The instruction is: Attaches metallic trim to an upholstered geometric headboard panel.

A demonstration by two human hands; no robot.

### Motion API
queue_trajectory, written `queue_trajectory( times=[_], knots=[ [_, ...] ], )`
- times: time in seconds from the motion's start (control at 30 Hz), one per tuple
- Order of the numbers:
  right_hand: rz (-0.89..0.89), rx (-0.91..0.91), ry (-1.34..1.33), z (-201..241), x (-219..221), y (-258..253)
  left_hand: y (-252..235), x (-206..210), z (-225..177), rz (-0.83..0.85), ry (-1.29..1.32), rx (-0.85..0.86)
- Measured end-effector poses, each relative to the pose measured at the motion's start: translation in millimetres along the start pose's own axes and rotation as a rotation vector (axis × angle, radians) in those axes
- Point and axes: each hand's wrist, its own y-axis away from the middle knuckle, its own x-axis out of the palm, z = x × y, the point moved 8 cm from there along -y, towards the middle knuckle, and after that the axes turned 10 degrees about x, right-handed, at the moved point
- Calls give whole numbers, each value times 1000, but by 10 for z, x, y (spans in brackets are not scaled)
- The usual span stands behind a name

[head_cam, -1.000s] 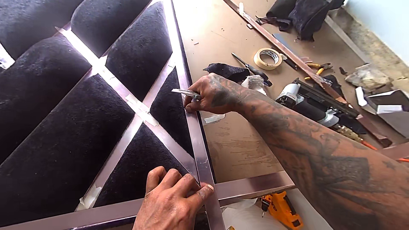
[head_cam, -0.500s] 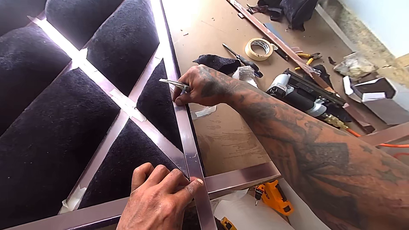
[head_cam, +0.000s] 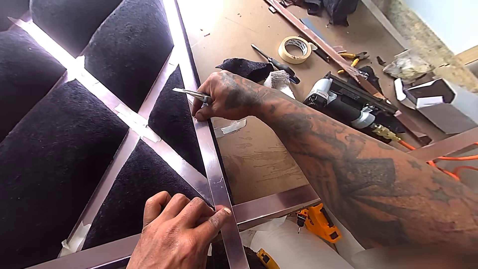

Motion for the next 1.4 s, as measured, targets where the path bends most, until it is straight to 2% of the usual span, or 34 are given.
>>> queue_trajectory(
  times=[0.77,1.07,1.4],
  knots=[
    [19,-28,-38,-31,36,-28,-1,-10,4,-4,11,14],
    [22,-23,-46,-37,36,-20,-14,-2,-22,-107,-9,-77],
    [46,0,-68,-38,43,-34,-25,6,-38,-95,-14,-94]
  ],
)
